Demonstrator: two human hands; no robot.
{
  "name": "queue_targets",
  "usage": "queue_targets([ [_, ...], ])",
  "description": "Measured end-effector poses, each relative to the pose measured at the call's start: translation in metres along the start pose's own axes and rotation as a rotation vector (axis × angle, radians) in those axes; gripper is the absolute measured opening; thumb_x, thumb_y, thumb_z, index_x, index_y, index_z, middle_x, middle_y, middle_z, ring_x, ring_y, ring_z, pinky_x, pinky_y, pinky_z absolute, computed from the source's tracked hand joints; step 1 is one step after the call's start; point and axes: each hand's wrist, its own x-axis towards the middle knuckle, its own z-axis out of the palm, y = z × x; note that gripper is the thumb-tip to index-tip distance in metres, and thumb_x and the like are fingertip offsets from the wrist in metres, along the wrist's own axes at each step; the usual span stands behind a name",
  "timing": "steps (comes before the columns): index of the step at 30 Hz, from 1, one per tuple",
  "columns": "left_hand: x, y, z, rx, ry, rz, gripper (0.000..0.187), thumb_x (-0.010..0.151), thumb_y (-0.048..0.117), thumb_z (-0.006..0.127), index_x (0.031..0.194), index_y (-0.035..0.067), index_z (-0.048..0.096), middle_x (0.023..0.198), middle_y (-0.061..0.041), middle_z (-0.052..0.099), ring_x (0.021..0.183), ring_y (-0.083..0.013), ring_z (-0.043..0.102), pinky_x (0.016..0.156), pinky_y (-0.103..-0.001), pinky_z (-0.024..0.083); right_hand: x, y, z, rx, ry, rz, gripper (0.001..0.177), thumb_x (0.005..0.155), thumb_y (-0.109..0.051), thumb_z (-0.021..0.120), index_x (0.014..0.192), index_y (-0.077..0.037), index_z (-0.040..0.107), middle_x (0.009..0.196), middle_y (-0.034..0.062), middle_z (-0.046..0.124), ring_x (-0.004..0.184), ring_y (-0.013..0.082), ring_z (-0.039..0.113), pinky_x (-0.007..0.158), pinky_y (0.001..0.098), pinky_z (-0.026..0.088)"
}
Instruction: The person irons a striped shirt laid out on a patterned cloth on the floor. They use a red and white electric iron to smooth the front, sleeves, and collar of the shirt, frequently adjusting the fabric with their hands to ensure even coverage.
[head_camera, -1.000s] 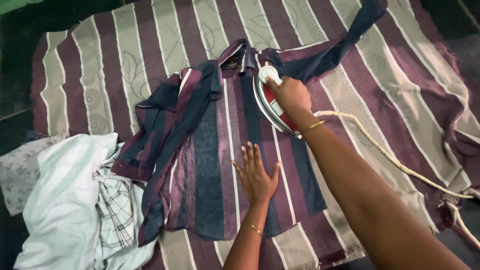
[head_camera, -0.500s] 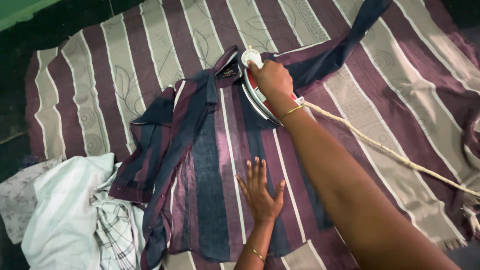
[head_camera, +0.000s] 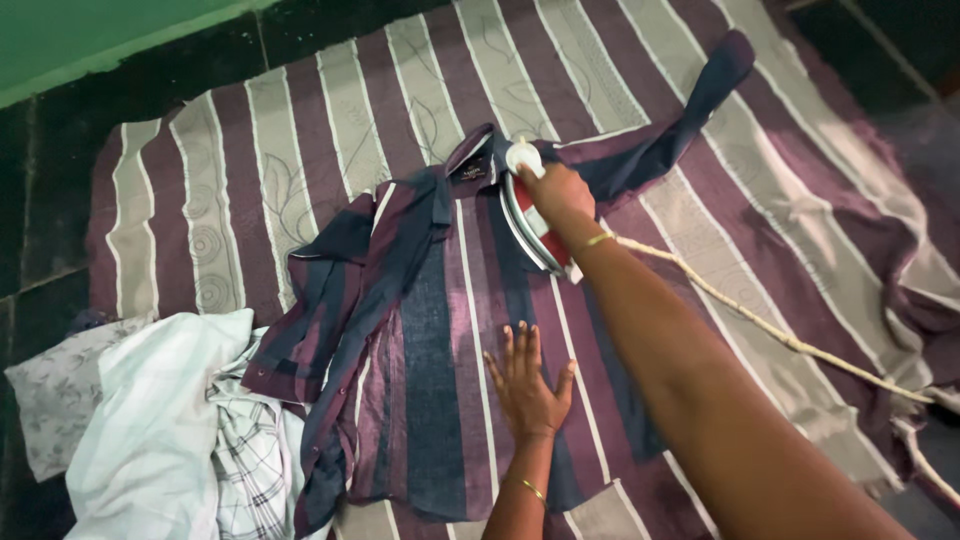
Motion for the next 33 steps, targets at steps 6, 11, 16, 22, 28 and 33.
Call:
queue_targets([
  [6,0.002,0.001,-0.003,-0.045,0.01,-0.04,0.076,0.096,0.061,0.054,0.15,0.009,0.048,0.157,-0.011,0.048,0.153,-0.0301,0.03,0.125,-0.058,0.008,-0.043,0.038,-0.011,-0.053,-0.034,-0.011,0.068,0.092,-0.069,0.055,0.117,-0.009,0.073,0.115,0.0254,0.071,0.113,0.045,0.066,0.095,0.0538,0.052],
  [11,0.001,0.0,0.0,-0.019,0.015,-0.057,0.073,0.099,0.061,0.049,0.149,0.008,0.051,0.156,-0.011,0.049,0.153,-0.0285,0.03,0.127,-0.056,0.007,-0.072,0.059,-0.021,-0.109,-0.045,-0.02,0.068,0.092,-0.07,0.054,0.114,-0.008,0.073,0.111,0.026,0.072,0.109,0.0456,0.068,0.093,0.054,0.052],
  [16,0.0,0.0,0.004,0.014,-0.032,-0.082,0.07,0.102,0.06,0.044,0.149,0.009,0.051,0.157,-0.01,0.048,0.154,-0.0266,0.029,0.128,-0.055,0.006,-0.078,0.051,-0.027,-0.105,0.068,-0.044,0.065,0.093,-0.068,0.054,0.109,-0.009,0.075,0.105,0.0244,0.073,0.103,0.0466,0.069,0.088,0.0553,0.053],
  [22,0.001,0.0,-0.001,-0.015,-0.056,-0.084,0.07,0.1,0.059,0.046,0.149,0.008,0.051,0.158,-0.01,0.047,0.155,-0.0269,0.028,0.127,-0.055,0.005,-0.04,0.03,-0.024,-0.075,0.085,-0.123,0.063,0.093,-0.067,0.056,0.103,-0.008,0.076,0.101,0.0235,0.074,0.1,0.0443,0.07,0.087,0.0536,0.054],
  [28,0.0,0.001,-0.001,0.006,-0.051,-0.078,0.068,0.101,0.057,0.049,0.149,0.009,0.051,0.159,-0.009,0.048,0.155,-0.0269,0.03,0.128,-0.056,0.006,-0.012,0.0,-0.008,-0.06,0.111,-0.102,0.063,0.092,-0.067,0.057,0.103,-0.007,0.076,0.102,0.0215,0.074,0.099,0.0427,0.071,0.083,0.0526,0.055],
  [33,-0.001,-0.001,0.002,0.032,-0.028,-0.049,0.068,0.1,0.057,0.051,0.149,0.009,0.051,0.158,-0.01,0.048,0.154,-0.0282,0.031,0.127,-0.057,0.007,0.019,-0.017,0.008,-0.05,0.165,-0.049,0.062,0.092,-0.066,0.057,0.108,-0.009,0.076,0.105,0.0202,0.074,0.1,0.0422,0.071,0.083,0.0521,0.056],
])
